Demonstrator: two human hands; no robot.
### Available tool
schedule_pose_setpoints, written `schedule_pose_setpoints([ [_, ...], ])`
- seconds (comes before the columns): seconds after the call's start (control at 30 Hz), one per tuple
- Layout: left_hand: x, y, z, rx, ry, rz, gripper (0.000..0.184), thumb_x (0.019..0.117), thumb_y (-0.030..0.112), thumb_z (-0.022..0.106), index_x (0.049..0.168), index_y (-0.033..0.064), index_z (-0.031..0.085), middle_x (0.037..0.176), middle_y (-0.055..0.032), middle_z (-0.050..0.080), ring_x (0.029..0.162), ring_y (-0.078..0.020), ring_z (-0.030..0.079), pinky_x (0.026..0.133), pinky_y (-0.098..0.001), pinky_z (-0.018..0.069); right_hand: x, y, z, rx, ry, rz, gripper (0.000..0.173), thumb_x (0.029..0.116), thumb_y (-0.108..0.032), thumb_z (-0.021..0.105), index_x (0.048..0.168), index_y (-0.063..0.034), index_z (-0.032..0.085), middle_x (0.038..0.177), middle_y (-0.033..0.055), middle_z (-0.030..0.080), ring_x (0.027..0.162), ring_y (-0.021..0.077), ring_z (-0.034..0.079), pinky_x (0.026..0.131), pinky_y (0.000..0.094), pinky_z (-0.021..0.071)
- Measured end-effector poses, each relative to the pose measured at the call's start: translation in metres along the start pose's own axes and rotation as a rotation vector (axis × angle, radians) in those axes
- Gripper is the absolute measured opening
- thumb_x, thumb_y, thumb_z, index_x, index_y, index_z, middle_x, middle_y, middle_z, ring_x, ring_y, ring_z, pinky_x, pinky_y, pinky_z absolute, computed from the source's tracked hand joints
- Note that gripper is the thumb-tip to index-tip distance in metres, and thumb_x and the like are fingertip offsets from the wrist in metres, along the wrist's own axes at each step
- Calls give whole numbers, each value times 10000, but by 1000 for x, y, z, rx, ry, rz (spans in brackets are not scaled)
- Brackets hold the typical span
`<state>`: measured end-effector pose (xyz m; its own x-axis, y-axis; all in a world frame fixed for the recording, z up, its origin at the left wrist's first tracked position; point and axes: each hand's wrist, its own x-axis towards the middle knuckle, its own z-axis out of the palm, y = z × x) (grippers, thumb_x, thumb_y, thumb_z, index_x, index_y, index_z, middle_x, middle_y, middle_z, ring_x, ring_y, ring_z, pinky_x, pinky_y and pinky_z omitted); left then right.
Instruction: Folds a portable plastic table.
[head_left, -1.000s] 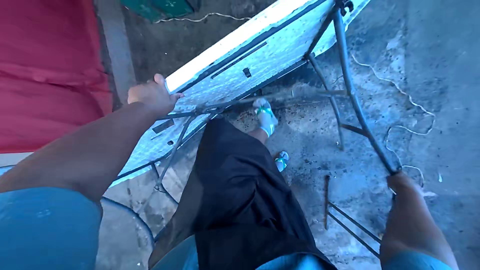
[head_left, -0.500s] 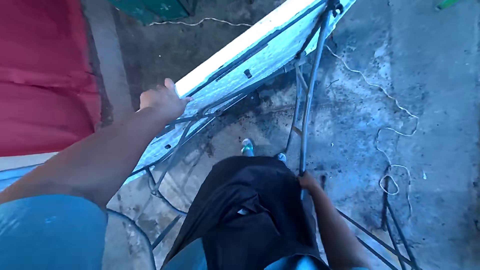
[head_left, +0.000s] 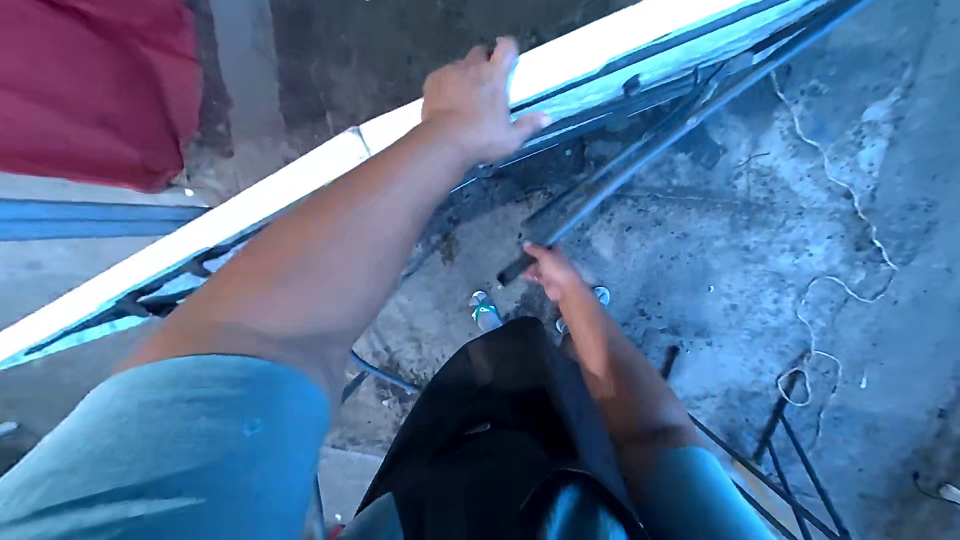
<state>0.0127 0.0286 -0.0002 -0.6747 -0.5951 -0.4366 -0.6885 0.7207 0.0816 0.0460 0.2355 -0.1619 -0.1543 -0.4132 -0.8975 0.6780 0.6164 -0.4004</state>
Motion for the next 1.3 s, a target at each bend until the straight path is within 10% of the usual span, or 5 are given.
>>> schedule_pose_setpoints([
  [0.27,12,-56,-5,-265,-39,234,781,916,752,503,1360,118,602,1301,-180,635,1275,-361,569,1066,-639,401,37,-105,83,61,-135,-101,475,1103,-394,451,1398,-23,488,1155,160,687,971,249,715,815,413,608],
  [0.5,12,-47,5,-121,9,221,758,975,715,416,1455,134,500,1192,-181,678,1146,-395,642,939,-621,483,44,-123,85,83,-156,-185,33,1042,-98,556,1012,-87,554,723,8,589,595,102,577,590,277,554],
  [0.77,9,-44,-3,-102,-3,185,706,973,703,449,1377,130,535,1042,-159,697,1012,-380,681,833,-590,508,44,-138,87,335,-206,-274,193,1049,17,384,1007,-98,534,782,-5,590,693,79,596,645,255,543],
  [1.03,11,-53,4,-201,149,300,773,941,713,497,1442,126,531,1263,-142,665,1161,-334,648,919,-523,530,30,-125,83,-629,-127,-428,221,976,-108,678,1119,55,643,827,103,646,649,124,604,634,308,556],
  [1.3,-13,-76,27,-814,852,485,298,967,209,623,1155,-2,719,1169,-167,708,1192,-315,621,1045,-420,492,-125,-185,21,-1196,136,-752,236,1027,-262,608,1143,-68,677,861,79,684,725,202,672,668,461,581],
])
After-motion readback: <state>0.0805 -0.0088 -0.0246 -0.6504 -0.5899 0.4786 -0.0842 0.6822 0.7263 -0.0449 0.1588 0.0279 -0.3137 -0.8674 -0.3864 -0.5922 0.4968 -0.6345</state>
